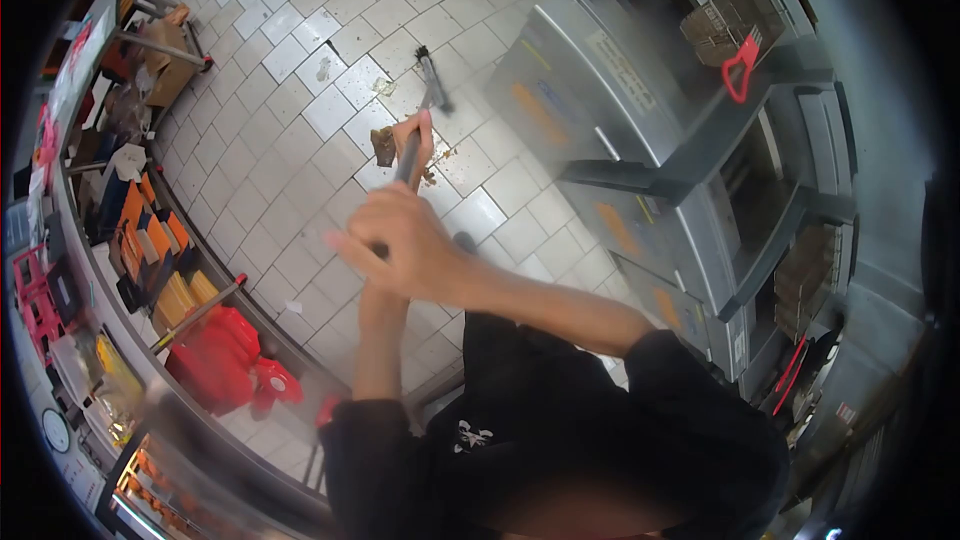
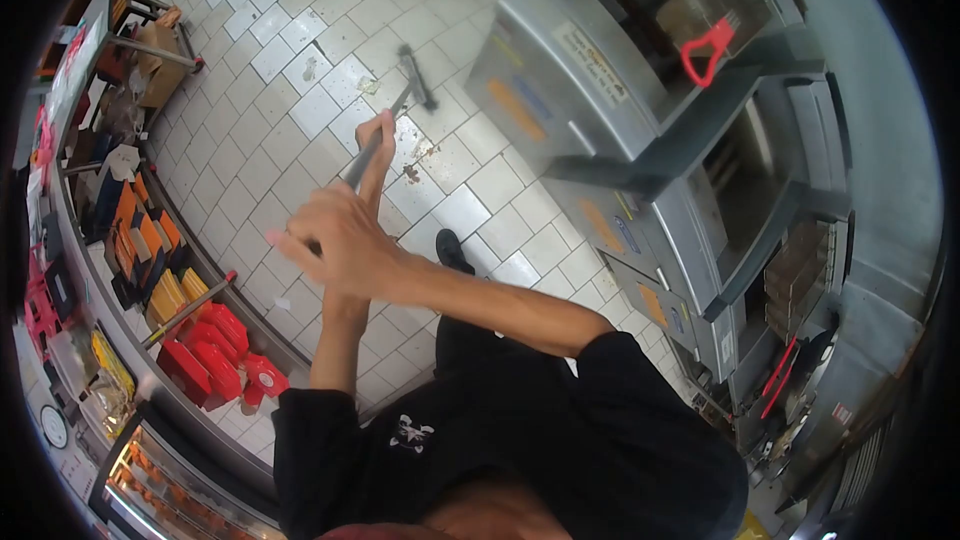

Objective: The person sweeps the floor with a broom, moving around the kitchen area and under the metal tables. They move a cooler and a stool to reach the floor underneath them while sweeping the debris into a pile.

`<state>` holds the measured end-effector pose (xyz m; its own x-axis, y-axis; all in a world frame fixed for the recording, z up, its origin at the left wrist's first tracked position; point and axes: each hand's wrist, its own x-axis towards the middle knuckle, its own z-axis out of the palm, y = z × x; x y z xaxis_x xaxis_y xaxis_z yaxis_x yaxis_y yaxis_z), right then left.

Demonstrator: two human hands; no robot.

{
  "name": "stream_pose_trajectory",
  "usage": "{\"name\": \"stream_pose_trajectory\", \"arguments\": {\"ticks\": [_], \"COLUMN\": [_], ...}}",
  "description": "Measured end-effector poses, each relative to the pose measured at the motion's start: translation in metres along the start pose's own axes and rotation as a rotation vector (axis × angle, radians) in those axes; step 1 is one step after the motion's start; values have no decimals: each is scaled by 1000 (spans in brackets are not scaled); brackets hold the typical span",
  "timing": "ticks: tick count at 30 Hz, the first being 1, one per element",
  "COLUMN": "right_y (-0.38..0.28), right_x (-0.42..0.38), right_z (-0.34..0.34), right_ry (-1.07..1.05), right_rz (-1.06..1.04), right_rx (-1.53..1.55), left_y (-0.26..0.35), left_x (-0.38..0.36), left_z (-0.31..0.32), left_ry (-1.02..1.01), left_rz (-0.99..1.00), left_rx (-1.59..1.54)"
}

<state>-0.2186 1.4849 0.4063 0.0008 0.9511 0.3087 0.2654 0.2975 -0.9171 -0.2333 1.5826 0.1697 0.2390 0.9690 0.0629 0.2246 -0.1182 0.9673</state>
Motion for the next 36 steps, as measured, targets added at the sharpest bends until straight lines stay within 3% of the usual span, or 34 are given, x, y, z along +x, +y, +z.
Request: {"name": "stream_pose_trajectory", "arguments": {"ticks": [3,5,7,9,10,12,14,15,18,20,21,23,27,31,36], "right_y": [-61,-88,-105,-86,-71,-34,1,10,4,20,32,55,65,4,-64], "right_x": [-16,-31,-42,-51,-58,-61,-66,-68,-62,-59,-55,-56,-58,-51,-39], "right_z": [-47,-63,-68,-60,-55,-53,-64,-72,-81,-78,-78,-76,-92,-130,-165], "right_ry": [-122,-182,-106,-50,13,81,89,107,201,242,291,287,410,445,198], "right_rz": [-130,-195,-72,15,110,343,308,287,290,242,175,153,121,-285,-406], "right_rx": [-8,-5,108,69,25,49,-19,-81,59,124,180,155,140,340,646], "left_y": [22,36,46,25,17,-1,-14,-22,-30,-45,-53,-54,-19,66,119], "left_x": [-34,-75,-116,-150,-157,-174,-173,-161,-91,-45,-18,23,72,50,-25], "left_z": [10,23,38,58,67,83,105,108,81,75,68,59,39,27,25], "left_ry": [-81,-170,-340,-623,-609,-393,-166,-210,-653,-607,-587,-488,-449,-361,11], "left_rz": [286,352,273,-11,-9,-24,-26,-10,90,109,277,367,421,428,369], "left_rx": [-242,-263,-254,-279,-281,-373,-477,-453,-213,-116,2,3,234,194,165]}}
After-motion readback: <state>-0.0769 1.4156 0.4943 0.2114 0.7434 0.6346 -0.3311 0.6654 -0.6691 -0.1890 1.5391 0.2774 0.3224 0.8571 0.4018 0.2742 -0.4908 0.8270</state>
